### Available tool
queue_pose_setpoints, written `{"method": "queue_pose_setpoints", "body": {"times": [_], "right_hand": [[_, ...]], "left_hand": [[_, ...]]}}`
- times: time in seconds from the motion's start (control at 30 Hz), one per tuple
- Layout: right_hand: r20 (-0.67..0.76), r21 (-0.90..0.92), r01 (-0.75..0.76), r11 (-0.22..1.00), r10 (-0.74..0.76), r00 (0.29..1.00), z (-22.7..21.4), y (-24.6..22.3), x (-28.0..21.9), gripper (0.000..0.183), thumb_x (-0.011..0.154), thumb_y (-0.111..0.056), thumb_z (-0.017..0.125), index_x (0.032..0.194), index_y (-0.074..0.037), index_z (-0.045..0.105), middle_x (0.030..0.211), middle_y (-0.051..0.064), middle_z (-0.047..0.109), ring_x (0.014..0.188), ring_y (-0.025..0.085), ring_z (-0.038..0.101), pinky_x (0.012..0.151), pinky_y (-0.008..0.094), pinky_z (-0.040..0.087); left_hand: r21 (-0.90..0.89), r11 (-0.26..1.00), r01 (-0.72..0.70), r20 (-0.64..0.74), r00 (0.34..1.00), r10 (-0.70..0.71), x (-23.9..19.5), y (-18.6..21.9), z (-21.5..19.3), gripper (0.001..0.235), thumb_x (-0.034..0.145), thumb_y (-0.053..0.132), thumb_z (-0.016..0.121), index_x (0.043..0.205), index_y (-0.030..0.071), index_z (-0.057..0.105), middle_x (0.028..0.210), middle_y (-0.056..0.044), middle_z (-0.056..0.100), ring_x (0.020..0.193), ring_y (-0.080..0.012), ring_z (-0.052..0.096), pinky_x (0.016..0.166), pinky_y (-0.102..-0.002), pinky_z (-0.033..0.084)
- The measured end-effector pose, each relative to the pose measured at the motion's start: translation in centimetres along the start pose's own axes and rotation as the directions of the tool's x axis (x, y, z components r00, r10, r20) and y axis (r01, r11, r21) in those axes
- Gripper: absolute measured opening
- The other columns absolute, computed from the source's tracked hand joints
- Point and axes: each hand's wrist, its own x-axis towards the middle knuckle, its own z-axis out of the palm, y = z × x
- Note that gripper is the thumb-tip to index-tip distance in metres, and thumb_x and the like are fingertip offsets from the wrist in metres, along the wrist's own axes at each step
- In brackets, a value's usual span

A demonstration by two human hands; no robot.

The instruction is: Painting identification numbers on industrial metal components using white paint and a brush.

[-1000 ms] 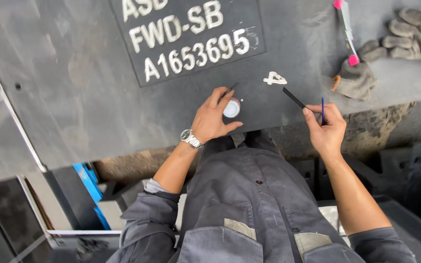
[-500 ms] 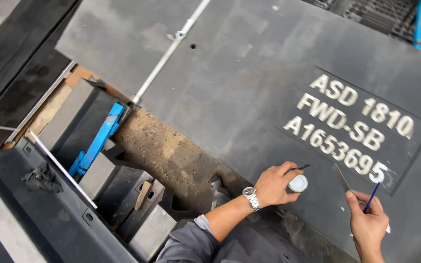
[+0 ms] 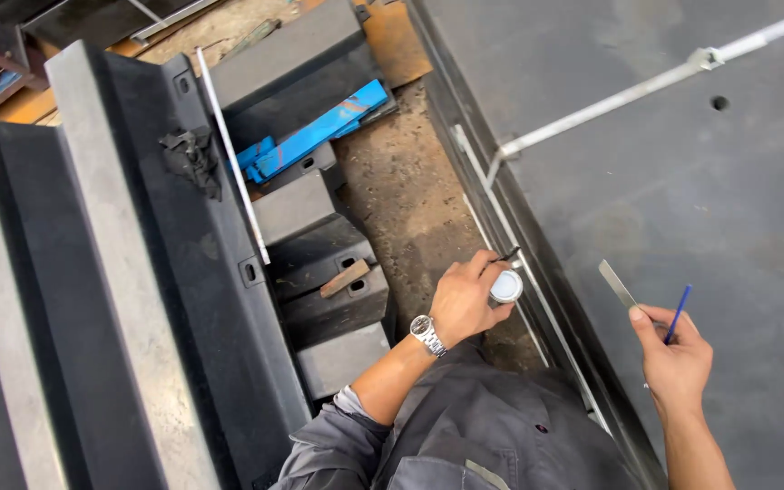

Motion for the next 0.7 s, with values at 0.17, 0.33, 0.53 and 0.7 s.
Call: {"method": "queue_pose_setpoints", "body": {"times": [0.17,0.33,0.53,0.7], "right_hand": [[0.202,-0.132,0.172,0.976,-0.143,0.969,10.3,-6.6,4.6,0.018,0.096,-0.02,0.079,0.107,-0.006,0.077,0.081,-0.007,0.047,0.066,0.005,0.035,0.058,0.025,0.03],[0.393,-0.257,0.208,0.944,-0.095,0.915,20.9,-11.7,10.1,0.018,0.093,-0.023,0.079,0.105,-0.009,0.079,0.075,-0.004,0.047,0.064,0.007,0.036,0.056,0.027,0.032],[0.633,-0.254,0.376,0.891,-0.141,0.761,35.3,-16.0,18.0,0.02,0.091,-0.025,0.077,0.103,-0.008,0.077,0.078,-0.004,0.065,0.064,0.007,0.047,0.059,0.026,0.041],[0.765,-0.284,0.439,0.853,-0.074,0.64,47.3,-24.0,22.9,0.02,0.089,-0.026,0.077,0.099,-0.009,0.077,0.08,0.003,0.069,0.061,0.014,0.05,0.058,0.031,0.042]], "left_hand": [[0.033,0.968,0.25,-0.11,0.963,-0.245,1.1,-7.1,-4.8,0.058,0.065,0.027,0.088,0.117,0.008,0.069,0.122,-0.008,0.063,0.086,-0.0326,0.066,0.08,-0.043,0.054],[-0.008,0.877,0.481,-0.178,0.862,-0.474,3.3,-14.3,-7.0,0.055,0.067,0.026,0.088,0.116,0.009,0.07,0.122,-0.008,0.064,0.086,-0.0342,0.067,0.076,-0.043,0.055],[0.01,0.815,0.579,-0.268,0.787,-0.556,7.8,-22.5,-10.9,0.058,0.065,0.026,0.089,0.115,0.007,0.069,0.119,-0.012,0.063,0.086,-0.0367,0.067,0.074,-0.047,0.055],[0.005,0.713,0.701,-0.356,0.668,-0.654,13.1,-28.3,-16.8,0.054,0.067,0.026,0.089,0.115,0.009,0.07,0.124,-0.009,0.064,0.085,-0.0372,0.067,0.075,-0.046,0.055]]}}
